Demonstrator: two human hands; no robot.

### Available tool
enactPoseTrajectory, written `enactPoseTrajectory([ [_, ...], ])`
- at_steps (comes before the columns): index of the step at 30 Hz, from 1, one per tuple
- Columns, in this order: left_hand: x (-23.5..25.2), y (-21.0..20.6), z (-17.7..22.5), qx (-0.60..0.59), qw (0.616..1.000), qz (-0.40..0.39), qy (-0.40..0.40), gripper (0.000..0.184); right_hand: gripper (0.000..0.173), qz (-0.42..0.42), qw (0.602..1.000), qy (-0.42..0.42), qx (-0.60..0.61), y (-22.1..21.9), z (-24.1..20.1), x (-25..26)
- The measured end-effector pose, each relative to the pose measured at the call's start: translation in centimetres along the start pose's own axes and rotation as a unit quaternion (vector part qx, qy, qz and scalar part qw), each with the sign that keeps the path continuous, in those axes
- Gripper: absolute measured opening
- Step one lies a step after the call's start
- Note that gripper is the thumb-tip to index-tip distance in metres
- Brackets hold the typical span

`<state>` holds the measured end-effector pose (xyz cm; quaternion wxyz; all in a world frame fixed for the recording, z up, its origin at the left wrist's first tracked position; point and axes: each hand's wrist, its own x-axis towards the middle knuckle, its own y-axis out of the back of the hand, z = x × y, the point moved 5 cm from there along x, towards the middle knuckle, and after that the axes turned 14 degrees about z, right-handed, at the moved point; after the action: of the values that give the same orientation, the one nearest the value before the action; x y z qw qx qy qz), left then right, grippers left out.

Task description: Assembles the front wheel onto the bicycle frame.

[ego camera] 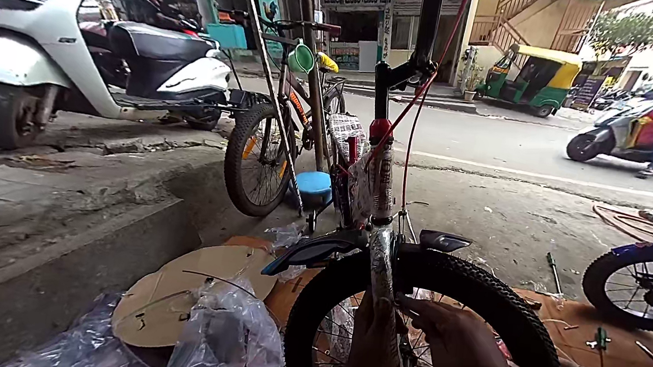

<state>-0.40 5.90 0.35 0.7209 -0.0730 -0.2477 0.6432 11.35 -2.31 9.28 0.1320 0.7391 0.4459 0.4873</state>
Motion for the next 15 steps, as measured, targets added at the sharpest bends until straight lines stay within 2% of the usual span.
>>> enactPoseTrajectory([
  [2, -0.3, 0.0, -0.1, 0.0, 1.0, 0.006, -0.003, 0.077, 0.039, -0.043, 0.993, 0.058, -0.089, 0.6, -0.9, 1.4],
  [4, -0.4, -0.1, 0.1, 0.005, 1.0, 0.004, -0.018, 0.067, 0.035, -0.096, 0.979, 0.1, -0.151, 0.6, -1.3, 2.7],
  [6, -0.5, -0.1, 0.3, 0.028, 0.999, 0.004, -0.037, 0.057, 0.033, -0.147, 0.964, 0.122, -0.185, 0.6, -1.7, 3.9],
  [8, -0.4, -0.2, 0.3, 0.065, 0.996, 0.038, -0.047, 0.049, 0.034, -0.179, 0.955, 0.124, -0.2, 0.5, -2.0, 4.5],
  [11, 0.2, -0.4, 0.9, 0.141, 0.982, 0.112, -0.054, 0.044, 0.028, -0.134, 0.965, 0.124, -0.188, 0.2, -1.6, 4.1],
  [15, 0.6, -0.3, 1.4, 0.196, 0.965, 0.155, -0.077, 0.036, 0.035, 0.012, 0.995, 0.044, -0.092, -1.0, -0.4, 1.1],
])
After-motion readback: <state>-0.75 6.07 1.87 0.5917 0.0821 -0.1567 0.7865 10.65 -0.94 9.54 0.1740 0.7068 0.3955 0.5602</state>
